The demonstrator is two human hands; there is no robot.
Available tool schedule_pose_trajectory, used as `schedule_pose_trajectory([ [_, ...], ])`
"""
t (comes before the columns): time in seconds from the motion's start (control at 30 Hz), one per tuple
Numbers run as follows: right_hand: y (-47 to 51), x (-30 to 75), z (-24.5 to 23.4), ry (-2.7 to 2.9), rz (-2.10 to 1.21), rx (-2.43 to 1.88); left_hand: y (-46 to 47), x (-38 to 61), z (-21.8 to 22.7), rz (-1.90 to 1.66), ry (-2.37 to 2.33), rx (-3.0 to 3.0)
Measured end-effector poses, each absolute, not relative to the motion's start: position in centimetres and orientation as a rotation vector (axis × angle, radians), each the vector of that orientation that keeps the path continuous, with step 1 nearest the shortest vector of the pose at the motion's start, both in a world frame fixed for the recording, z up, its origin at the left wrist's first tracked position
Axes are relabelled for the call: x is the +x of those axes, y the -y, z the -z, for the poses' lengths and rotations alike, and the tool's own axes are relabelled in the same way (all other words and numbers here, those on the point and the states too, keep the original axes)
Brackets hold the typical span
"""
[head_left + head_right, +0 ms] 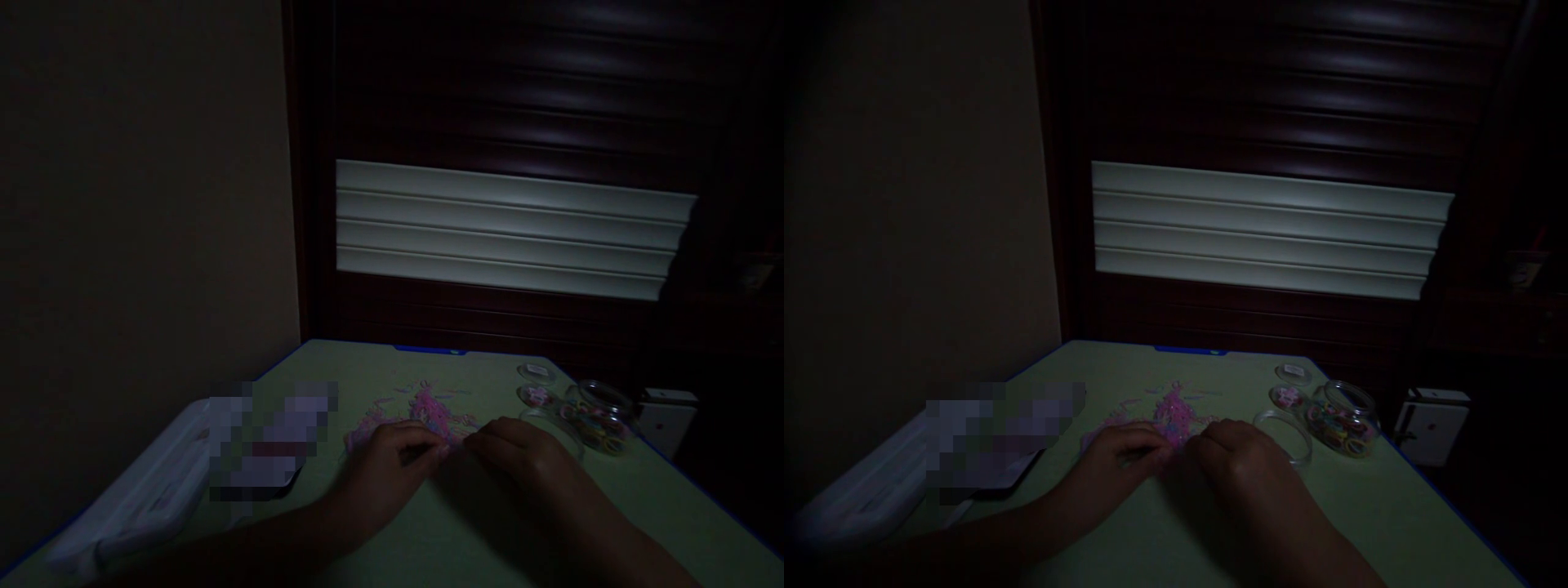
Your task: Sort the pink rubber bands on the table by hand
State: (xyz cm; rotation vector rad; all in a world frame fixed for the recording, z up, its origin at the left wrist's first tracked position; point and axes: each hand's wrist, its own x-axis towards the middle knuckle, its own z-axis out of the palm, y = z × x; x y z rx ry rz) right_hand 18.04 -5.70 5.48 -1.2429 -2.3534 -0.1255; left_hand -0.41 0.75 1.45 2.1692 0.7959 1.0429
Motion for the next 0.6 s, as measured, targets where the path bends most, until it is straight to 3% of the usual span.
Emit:
schedule_pose_trajectory([
  [0.27, 5.5, 18.5, -5.4, 2.357, 0.307, -1.249, -0.1, -0.3, -1.7, -1.044, -0.796, 2.311],
  [0.43, 4.9, 19.6, -5.3, 2.254, 0.657, -1.205, -0.2, -0.4, -1.3, -1.070, -0.843, 2.350],
  [0.6, 5.2, 20.8, -5.7, 2.095, 0.904, -1.437, -0.5, -0.7, -1.0, -1.065, -0.885, 2.400],
])
